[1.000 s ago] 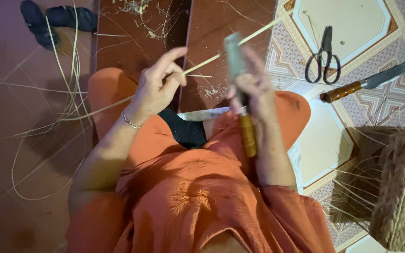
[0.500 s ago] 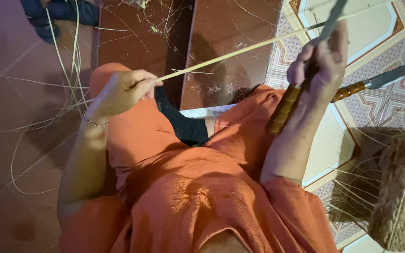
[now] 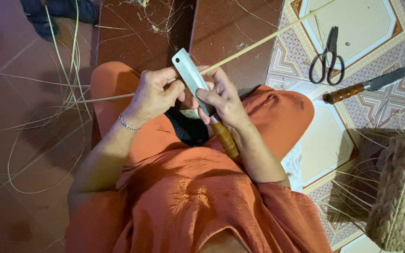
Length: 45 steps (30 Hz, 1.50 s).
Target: The person sits on the floor and uses a knife to shave thin strips from a long bamboo rod. They hold the rod with one hand and draw the knife along its length to remove thin layers, creating fine shavings that accumulate on the floor.
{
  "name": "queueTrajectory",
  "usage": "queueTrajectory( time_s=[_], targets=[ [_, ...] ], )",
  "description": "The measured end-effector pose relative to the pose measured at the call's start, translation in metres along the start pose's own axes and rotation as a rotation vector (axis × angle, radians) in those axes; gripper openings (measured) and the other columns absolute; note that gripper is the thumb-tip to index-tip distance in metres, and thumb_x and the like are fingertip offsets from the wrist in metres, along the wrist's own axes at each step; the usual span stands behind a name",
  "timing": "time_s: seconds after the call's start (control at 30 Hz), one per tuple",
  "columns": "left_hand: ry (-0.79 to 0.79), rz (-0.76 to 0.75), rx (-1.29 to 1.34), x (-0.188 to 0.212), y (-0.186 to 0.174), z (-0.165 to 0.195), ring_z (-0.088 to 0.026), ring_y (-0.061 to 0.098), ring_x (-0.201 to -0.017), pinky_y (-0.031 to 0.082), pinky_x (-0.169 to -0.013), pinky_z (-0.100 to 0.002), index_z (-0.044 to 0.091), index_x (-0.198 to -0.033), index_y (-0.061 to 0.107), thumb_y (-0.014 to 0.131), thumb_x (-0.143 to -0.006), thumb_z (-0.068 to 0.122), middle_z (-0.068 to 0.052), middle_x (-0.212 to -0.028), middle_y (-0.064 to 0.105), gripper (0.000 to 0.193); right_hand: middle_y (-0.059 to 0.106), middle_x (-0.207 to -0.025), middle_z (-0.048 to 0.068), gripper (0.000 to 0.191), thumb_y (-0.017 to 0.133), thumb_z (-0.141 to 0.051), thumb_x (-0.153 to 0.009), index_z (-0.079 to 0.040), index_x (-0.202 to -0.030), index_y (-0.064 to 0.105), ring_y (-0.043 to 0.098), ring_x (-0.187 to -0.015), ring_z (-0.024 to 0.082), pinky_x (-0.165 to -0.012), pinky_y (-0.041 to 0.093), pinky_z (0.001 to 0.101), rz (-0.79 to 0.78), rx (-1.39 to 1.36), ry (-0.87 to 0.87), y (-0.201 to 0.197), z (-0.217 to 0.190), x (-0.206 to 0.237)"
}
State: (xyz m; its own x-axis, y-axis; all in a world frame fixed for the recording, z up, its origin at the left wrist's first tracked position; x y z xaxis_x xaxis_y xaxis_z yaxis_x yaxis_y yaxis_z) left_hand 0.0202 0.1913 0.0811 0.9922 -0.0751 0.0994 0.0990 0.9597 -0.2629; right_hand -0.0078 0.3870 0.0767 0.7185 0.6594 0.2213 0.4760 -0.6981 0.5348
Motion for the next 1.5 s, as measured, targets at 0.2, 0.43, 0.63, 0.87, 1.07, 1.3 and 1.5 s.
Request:
queueTrajectory(
  time_s=[0.2, 0.43, 0.63, 0.87, 1.07, 1.3, 1.5],
  targets=[
    [0.063, -0.057, 0.020, 0.007, -0.007, 0.004, -0.004, 0.055, -0.057, 0.042, -0.049, -0.023, 0.000, -0.099, 0.073, 0.062, -0.103, 0.007, -0.001, -0.067, 0.067, 0.013, 0.068, -0.088, 0.018, 0.035, 0.059, -0.004, -0.105, 0.002, -0.137, 0.045, 0.058, -0.054, 0.018, -0.049, 0.046, 0.0269, 0.008, 0.079, -0.060, -0.007, 0.000, 0.004],
    [0.003, -0.089, 0.006, 0.012, -0.024, 0.011, -0.003, 0.050, -0.053, 0.037, -0.046, -0.023, -0.002, -0.105, 0.073, 0.060, -0.103, 0.006, 0.002, -0.064, 0.064, 0.015, 0.067, -0.087, 0.017, 0.028, 0.064, -0.007, -0.105, 0.002, -0.124, 0.046, 0.056, -0.054, 0.018, -0.048, 0.045, 0.0290, 0.160, 0.022, -0.240, -0.031, -0.030, 0.004],
    [-0.020, -0.105, 0.136, 0.010, -0.019, 0.004, -0.002, 0.049, -0.057, 0.038, -0.050, -0.020, -0.002, -0.107, 0.072, 0.060, -0.104, 0.006, 0.003, -0.068, 0.061, 0.015, 0.066, -0.080, 0.014, 0.039, 0.061, -0.007, -0.097, -0.005, -0.133, 0.045, 0.054, -0.046, 0.014, -0.039, 0.043, 0.0254, 0.199, 0.077, -0.146, -0.016, -0.031, 0.007],
    [-0.106, -0.123, 0.111, 0.012, -0.017, -0.001, -0.002, 0.048, -0.054, 0.034, -0.047, -0.020, -0.001, -0.106, 0.072, 0.059, -0.103, 0.010, 0.004, -0.063, 0.058, 0.017, 0.069, -0.086, 0.018, 0.024, 0.060, -0.008, -0.105, 0.001, -0.124, 0.047, 0.057, -0.051, 0.018, -0.045, 0.045, 0.0283, 0.070, 0.048, -0.127, -0.014, -0.008, 0.002],
    [-0.135, -0.147, 0.161, 0.020, -0.030, -0.007, -0.002, 0.046, -0.054, 0.036, -0.049, -0.019, -0.001, -0.105, 0.072, 0.057, -0.104, 0.010, 0.005, -0.061, 0.053, 0.019, 0.067, -0.086, 0.019, 0.022, 0.063, -0.007, -0.104, 0.001, -0.118, 0.049, 0.056, -0.050, 0.019, -0.046, 0.045, 0.0291, 0.123, -0.043, -0.198, -0.038, -0.022, 0.006],
    [-0.130, -0.183, 0.182, 0.031, -0.047, -0.014, -0.001, 0.043, -0.057, 0.033, -0.051, -0.020, -0.003, -0.105, 0.071, 0.057, -0.105, 0.010, 0.005, -0.063, 0.051, 0.019, 0.066, -0.084, 0.018, 0.024, 0.065, -0.008, -0.101, 0.001, -0.118, 0.051, 0.054, -0.049, 0.020, -0.044, 0.043, 0.0297, 0.187, -0.108, -0.273, -0.047, -0.035, 0.010],
    [-0.203, -0.150, 0.136, 0.039, -0.060, -0.014, -0.003, 0.038, -0.053, 0.029, -0.049, -0.021, 0.000, -0.102, 0.073, 0.059, -0.104, 0.013, 0.005, -0.060, 0.048, 0.019, 0.068, -0.085, 0.017, 0.017, 0.063, -0.008, -0.105, 0.001, -0.115, 0.053, 0.059, -0.051, 0.020, -0.045, 0.050, 0.0338, 0.243, -0.017, -0.322, -0.071, -0.038, 0.007]
  ],
)
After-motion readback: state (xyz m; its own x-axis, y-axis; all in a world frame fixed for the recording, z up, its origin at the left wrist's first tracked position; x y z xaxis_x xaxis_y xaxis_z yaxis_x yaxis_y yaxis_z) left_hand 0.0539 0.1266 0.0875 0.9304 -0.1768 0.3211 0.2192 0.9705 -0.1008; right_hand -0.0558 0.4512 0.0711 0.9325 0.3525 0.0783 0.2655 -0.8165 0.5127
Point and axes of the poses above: each hand's wrist, its own x-axis away from the middle knuckle, its own y-axis out of the palm, z = x × y, the point moved 2 cm from there along -x, towards the middle knuckle
